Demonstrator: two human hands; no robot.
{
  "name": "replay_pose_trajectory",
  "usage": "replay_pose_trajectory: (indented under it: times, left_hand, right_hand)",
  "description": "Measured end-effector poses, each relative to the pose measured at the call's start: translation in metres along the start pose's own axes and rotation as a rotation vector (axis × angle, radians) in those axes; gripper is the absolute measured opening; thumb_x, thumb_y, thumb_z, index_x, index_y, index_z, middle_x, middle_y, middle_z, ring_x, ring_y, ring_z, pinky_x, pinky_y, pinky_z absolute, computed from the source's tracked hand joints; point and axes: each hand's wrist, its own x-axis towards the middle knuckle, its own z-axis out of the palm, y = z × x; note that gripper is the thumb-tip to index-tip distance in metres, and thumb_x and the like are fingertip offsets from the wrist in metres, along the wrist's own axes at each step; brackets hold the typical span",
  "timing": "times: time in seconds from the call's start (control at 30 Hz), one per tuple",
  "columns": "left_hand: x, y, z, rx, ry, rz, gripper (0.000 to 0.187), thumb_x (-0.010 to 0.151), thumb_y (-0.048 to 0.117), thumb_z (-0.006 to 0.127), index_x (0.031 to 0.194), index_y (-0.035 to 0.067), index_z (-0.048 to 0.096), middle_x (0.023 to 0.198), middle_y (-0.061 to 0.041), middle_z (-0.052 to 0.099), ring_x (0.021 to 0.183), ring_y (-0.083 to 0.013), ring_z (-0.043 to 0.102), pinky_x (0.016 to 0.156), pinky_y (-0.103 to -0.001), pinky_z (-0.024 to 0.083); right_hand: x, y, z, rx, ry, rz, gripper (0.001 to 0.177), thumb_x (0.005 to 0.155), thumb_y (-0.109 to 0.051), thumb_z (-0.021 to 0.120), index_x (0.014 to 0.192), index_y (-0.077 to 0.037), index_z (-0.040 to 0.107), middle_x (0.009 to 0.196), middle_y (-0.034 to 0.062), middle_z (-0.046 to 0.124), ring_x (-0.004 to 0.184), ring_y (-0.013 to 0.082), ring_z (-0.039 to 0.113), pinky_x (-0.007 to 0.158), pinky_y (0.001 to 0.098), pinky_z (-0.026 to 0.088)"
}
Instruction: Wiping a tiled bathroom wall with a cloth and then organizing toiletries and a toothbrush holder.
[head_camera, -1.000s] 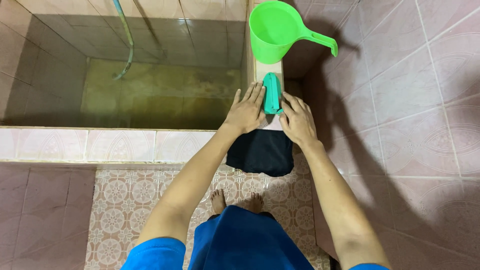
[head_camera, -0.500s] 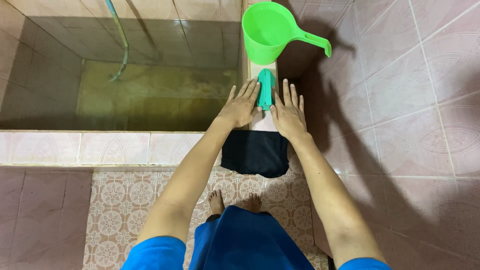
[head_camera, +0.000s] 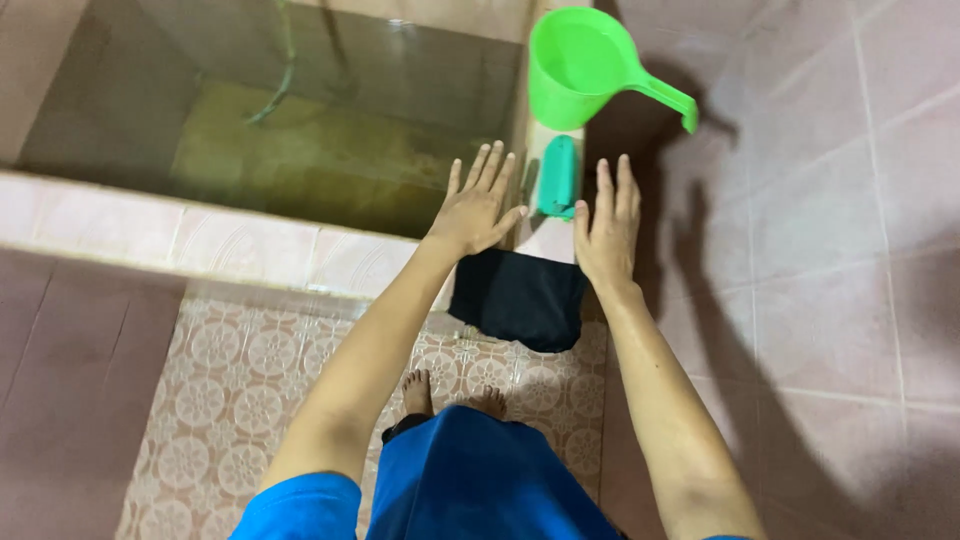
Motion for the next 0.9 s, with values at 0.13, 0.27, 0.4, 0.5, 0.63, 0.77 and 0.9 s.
replay_pose_trajectory:
  times: [0.13, 0.27, 0.4, 0.5, 0.63, 0.77, 0.9]
  left_hand:
    - [-0.049, -0.020, -0.009, -0.038, 0.116, -0.183, 0.077, 0.105, 0.061, 0.028, 0.164, 0.012, 0.018, 0.171, -0.016, 0.009, 0.158, -0.0316, 0.008, 0.125, -0.061, 0.007]
    - [-0.120, -0.053, 0.000, -0.031, 0.166, -0.433, 0.074, 0.105, 0.060, 0.030, 0.162, 0.013, 0.028, 0.170, -0.017, 0.012, 0.158, -0.0322, 0.010, 0.124, -0.061, 0.013]
    - [-0.208, -0.085, 0.010, -0.013, 0.185, -0.646, 0.073, 0.103, 0.063, 0.034, 0.162, 0.018, 0.030, 0.169, -0.018, 0.015, 0.157, -0.0335, 0.010, 0.123, -0.062, 0.014]
    - [-0.277, -0.105, 0.024, -0.048, 0.249, -0.795, 0.074, 0.103, 0.063, 0.032, 0.162, 0.019, 0.028, 0.170, -0.019, 0.009, 0.158, -0.0336, 0.008, 0.124, -0.062, 0.013]
    - [-0.382, -0.138, 0.070, -0.029, 0.274, -0.997, 0.075, 0.103, 0.063, 0.035, 0.163, 0.019, 0.025, 0.171, -0.016, 0.009, 0.158, -0.0330, 0.009, 0.124, -0.062, 0.014]
    - [-0.490, -0.150, 0.112, -0.060, 0.290, -1.186, 0.080, 0.101, 0.064, 0.039, 0.164, 0.018, 0.021, 0.170, -0.016, 0.015, 0.158, -0.0328, 0.013, 0.123, -0.063, 0.015]
    - [-0.572, -0.151, 0.137, -0.045, 0.323, -1.364, 0.078, 0.100, 0.061, 0.043, 0.162, 0.016, 0.027, 0.169, -0.017, 0.019, 0.157, -0.0334, 0.018, 0.123, -0.064, 0.013]
  right_hand:
    - [0.017, -0.055, -0.004, 0.053, 0.037, -0.189, 0.059, 0.098, -0.012, 0.058, 0.156, -0.007, 0.044, 0.159, 0.0207, 0.031, 0.141, 0.0416, 0.037, 0.110, 0.0546, 0.036]
    - [0.010, -0.113, 0.038, 0.163, -0.121, -0.473, 0.053, 0.095, -0.013, 0.063, 0.147, -0.012, 0.055, 0.151, 0.0175, 0.043, 0.134, 0.0398, 0.046, 0.106, 0.0521, 0.041]
    - [-0.017, -0.181, 0.075, 0.152, -0.474, -0.527, 0.058, 0.095, -0.026, 0.065, 0.151, -0.018, 0.050, 0.161, 0.0130, 0.035, 0.144, 0.0351, 0.039, 0.109, 0.0519, 0.041]
    - [-0.035, -0.234, 0.095, 0.091, -0.654, -0.585, 0.058, 0.100, -0.031, 0.058, 0.155, -0.021, 0.044, 0.165, 0.0155, 0.029, 0.150, 0.0365, 0.032, 0.119, 0.0535, 0.031]
    - [-0.061, -0.310, 0.126, 0.064, -0.813, -0.729, 0.063, 0.102, -0.035, 0.054, 0.160, -0.021, 0.036, 0.167, 0.0187, 0.022, 0.153, 0.0388, 0.023, 0.121, 0.0587, 0.023]
    - [-0.093, -0.383, 0.159, -0.095, -0.817, -0.901, 0.065, 0.099, -0.041, 0.054, 0.159, -0.022, 0.038, 0.171, 0.0152, 0.019, 0.156, 0.0361, 0.020, 0.122, 0.0615, 0.020]
    - [-0.129, -0.458, 0.169, -0.092, -0.905, -0.975, 0.065, 0.102, -0.044, 0.047, 0.162, -0.023, 0.031, 0.171, 0.0134, 0.014, 0.157, 0.0327, 0.016, 0.123, 0.0592, 0.022]
